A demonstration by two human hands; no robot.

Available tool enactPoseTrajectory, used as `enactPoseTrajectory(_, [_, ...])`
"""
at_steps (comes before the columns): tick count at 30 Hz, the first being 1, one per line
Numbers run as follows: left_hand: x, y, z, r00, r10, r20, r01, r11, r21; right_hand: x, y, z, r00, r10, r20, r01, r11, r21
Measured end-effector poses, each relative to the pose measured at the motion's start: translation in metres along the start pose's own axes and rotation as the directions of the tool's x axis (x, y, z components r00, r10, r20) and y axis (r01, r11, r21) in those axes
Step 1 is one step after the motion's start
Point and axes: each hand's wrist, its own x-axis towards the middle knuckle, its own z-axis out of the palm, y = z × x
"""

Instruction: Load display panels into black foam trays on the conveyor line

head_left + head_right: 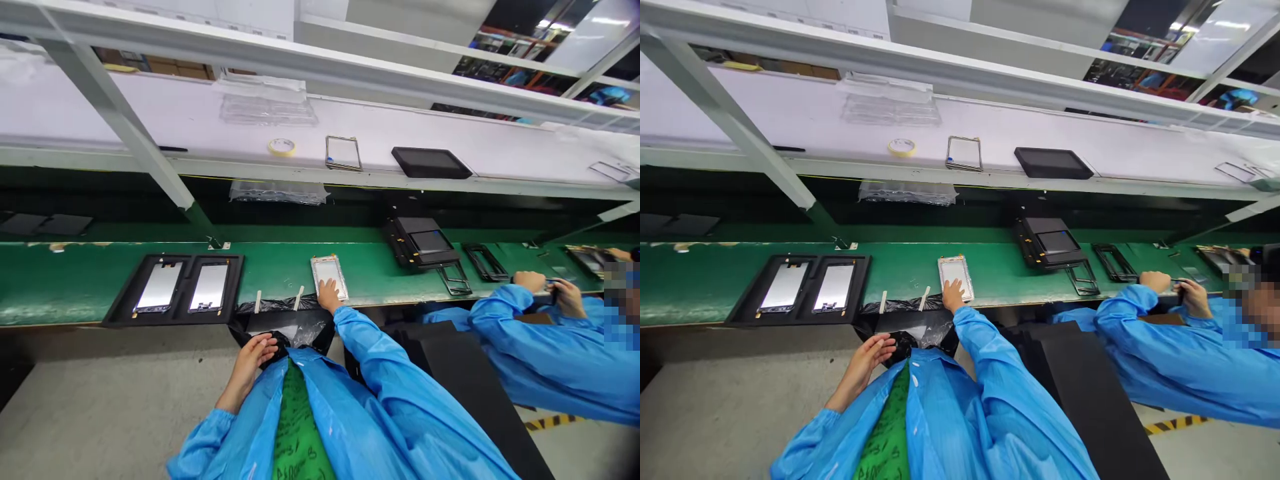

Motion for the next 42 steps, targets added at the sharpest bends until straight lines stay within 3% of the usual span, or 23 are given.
enactPoseTrajectory(9, [0.003, -0.002, -0.005, 1.0, 0.011, 0.003, -0.011, 0.999, -0.032, 0.007, -0.018, -0.011, 0.992, 0.128, -0.003, -0.127, 0.991, 0.036])
enactPoseTrajectory(15, [0.001, -0.001, -0.008, 1.0, 0.016, -0.011, -0.016, 0.999, -0.045, -0.01, -0.04, -0.017, 0.985, 0.127, -0.117, -0.127, 0.992, 0.0])
enactPoseTrajectory(18, [0.005, 0.0, -0.009, 1.0, 0.014, -0.005, -0.014, 0.999, -0.051, -0.02, -0.031, -0.035, 0.979, 0.099, -0.18, -0.101, 0.995, -0.003])
enactPoseTrajectory(21, [0.014, 0.002, -0.005, 0.999, -0.007, 0.049, 0.01, 0.998, -0.055, -0.032, -0.003, -0.063, 0.969, 0.089, -0.232, -0.09, 0.996, 0.006])
enactPoseTrajectory(25, [0.035, 0.008, 0.028, 0.979, -0.069, 0.19, 0.083, 0.994, -0.066, -0.068, 0.014, -0.086, 0.952, 0.103, -0.287, -0.1, 0.995, 0.025])
enactPoseTrajectory(27, [0.047, 0.011, 0.055, 0.962, -0.105, 0.254, 0.129, 0.988, -0.079, -0.098, 0.002, -0.081, 0.947, 0.034, -0.319, -0.023, 0.999, 0.04])
enactPoseTrajectory(29, [0.057, 0.014, 0.081, 0.936, -0.115, 0.332, 0.167, 0.977, -0.133, -0.13, -0.02, -0.067, 0.938, -0.103, -0.332, 0.131, 0.989, 0.062])
enactPoseTrajectory(32, [0.064, 0.018, 0.099, 0.911, -0.048, 0.409, 0.173, 0.946, -0.275, -0.168, -0.045, -0.048, 0.855, -0.387, -0.346, 0.441, 0.893, 0.092])
enactPoseTrajectory(35, [0.063, 0.023, 0.085, 0.909, -0.044, 0.414, 0.195, 0.924, -0.33, -0.185, -0.046, -0.047, 0.7, -0.63, -0.336, 0.689, 0.72, 0.084])
enactPoseTrajectory(38, [0.055, 0.026, 0.06, 0.89, -0.096, 0.445, 0.261, 0.909, -0.325, -0.186, -0.036, -0.054, 0.579, -0.752, -0.314, 0.803, 0.592, 0.063])
enactPoseTrajectory(42, [0.04, 0.023, 0.038, 0.87, -0.115, 0.479, 0.298, 0.897, -0.327, -0.184, -0.036, -0.055, 0.493, -0.817, -0.3, 0.867, 0.489, 0.092])
